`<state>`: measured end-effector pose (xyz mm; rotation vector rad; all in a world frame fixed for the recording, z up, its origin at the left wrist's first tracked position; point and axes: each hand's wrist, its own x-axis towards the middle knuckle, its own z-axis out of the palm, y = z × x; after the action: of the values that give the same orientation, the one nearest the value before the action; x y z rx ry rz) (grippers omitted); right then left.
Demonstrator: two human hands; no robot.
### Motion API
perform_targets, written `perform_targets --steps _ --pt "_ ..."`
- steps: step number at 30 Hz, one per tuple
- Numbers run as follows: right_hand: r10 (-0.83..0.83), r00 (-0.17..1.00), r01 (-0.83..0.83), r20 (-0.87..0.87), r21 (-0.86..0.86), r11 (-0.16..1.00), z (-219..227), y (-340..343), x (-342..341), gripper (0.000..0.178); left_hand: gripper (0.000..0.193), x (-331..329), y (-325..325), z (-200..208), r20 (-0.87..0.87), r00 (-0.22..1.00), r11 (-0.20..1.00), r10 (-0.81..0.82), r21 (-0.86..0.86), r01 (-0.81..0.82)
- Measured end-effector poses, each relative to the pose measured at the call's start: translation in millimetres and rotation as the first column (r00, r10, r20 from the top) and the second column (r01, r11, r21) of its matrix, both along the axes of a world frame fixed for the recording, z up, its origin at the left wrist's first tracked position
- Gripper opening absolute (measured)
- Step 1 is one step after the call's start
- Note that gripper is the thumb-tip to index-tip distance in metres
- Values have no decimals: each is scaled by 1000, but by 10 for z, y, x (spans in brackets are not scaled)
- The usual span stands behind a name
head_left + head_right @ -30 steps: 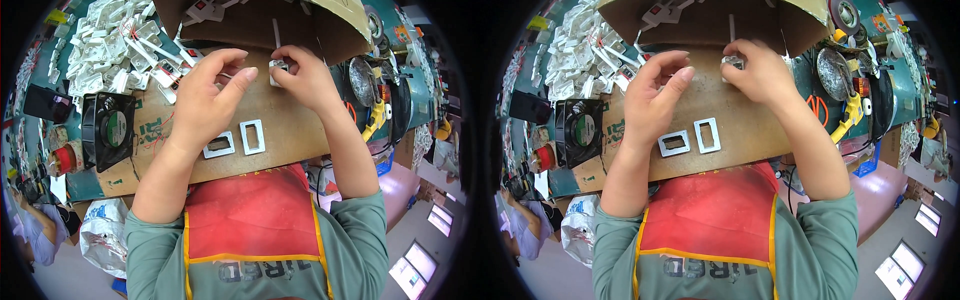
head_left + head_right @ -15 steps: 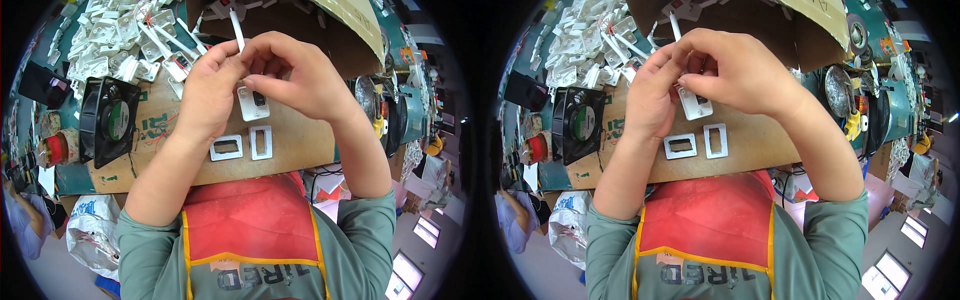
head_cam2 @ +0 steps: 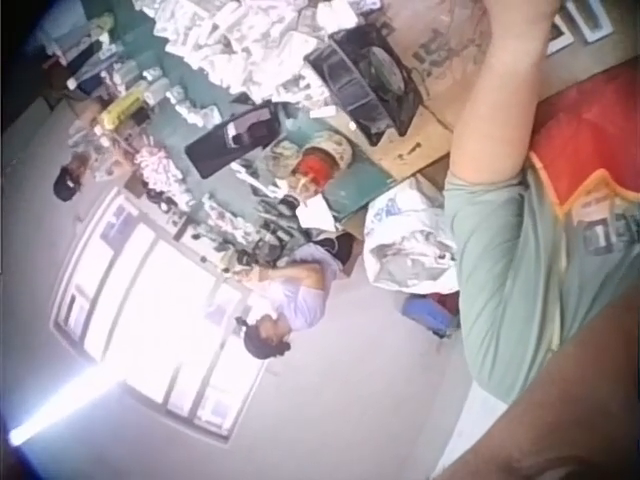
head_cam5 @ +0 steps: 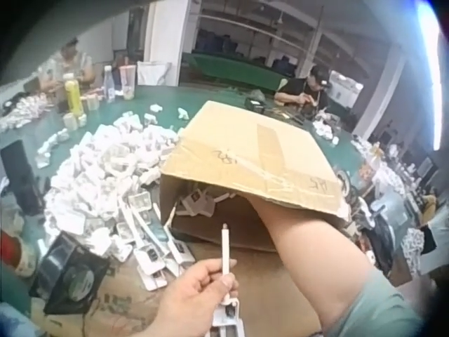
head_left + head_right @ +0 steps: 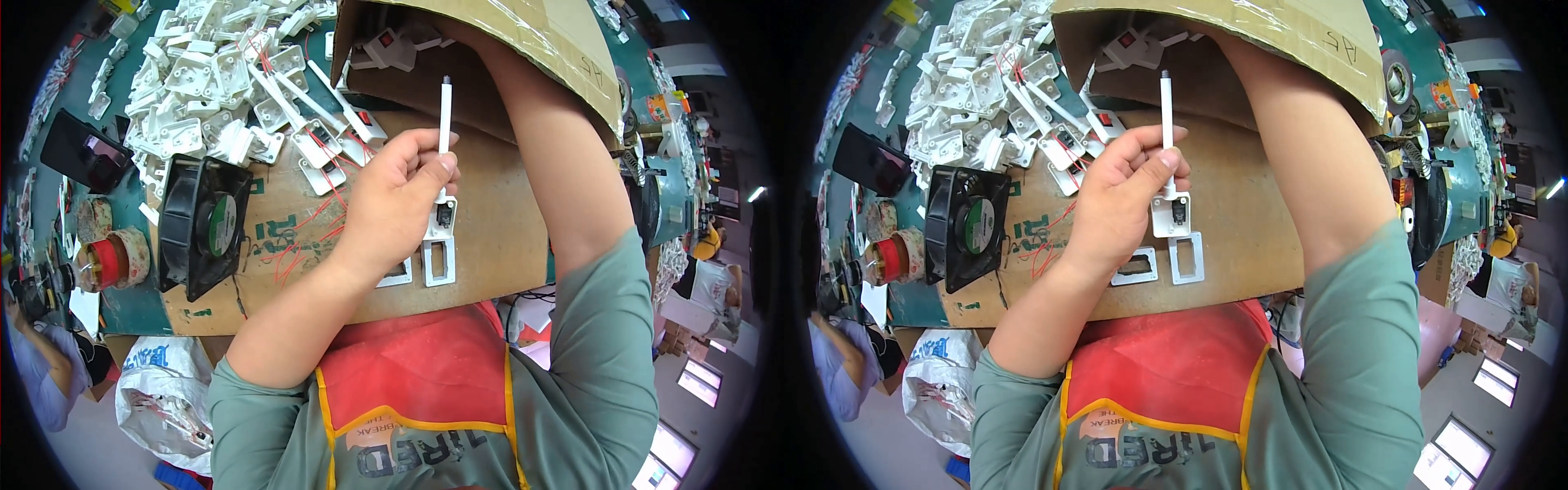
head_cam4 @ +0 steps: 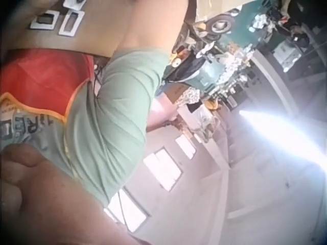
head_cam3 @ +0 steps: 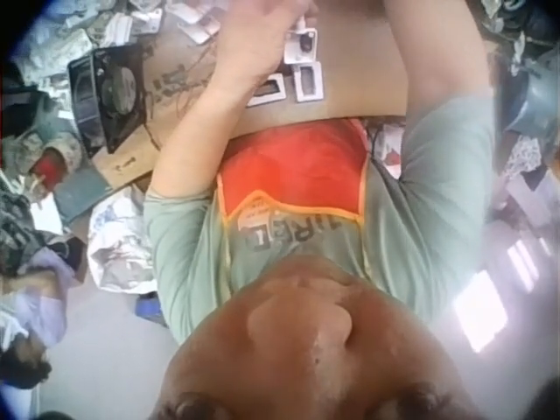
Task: Assembling light components by inserting wires into plastic housings.
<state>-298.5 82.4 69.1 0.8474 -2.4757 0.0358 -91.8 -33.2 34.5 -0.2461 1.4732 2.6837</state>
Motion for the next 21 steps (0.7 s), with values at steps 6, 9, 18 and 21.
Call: perform_targets --steps 6,9,18,21 --pt "54 994 -54 -92 3 999 67 -20 71 40 27 -8 -28 -17 18 1000 1000 3 -20 -2" --pt "99 986 -97 -133 18 995 118 -38 118 40 27 -9 -54 -1 25 1000 999 -2 -54 3" --pt "166 957 -158 -237 53 986 81 63 115 39 27 -39 -54 -31 39 999 998 15 -59 -13" --pt "656 724 -411 213 -630 659 -379 611 -178 42 28 -54 -16 -34 38 999 999 -4 -45 6"
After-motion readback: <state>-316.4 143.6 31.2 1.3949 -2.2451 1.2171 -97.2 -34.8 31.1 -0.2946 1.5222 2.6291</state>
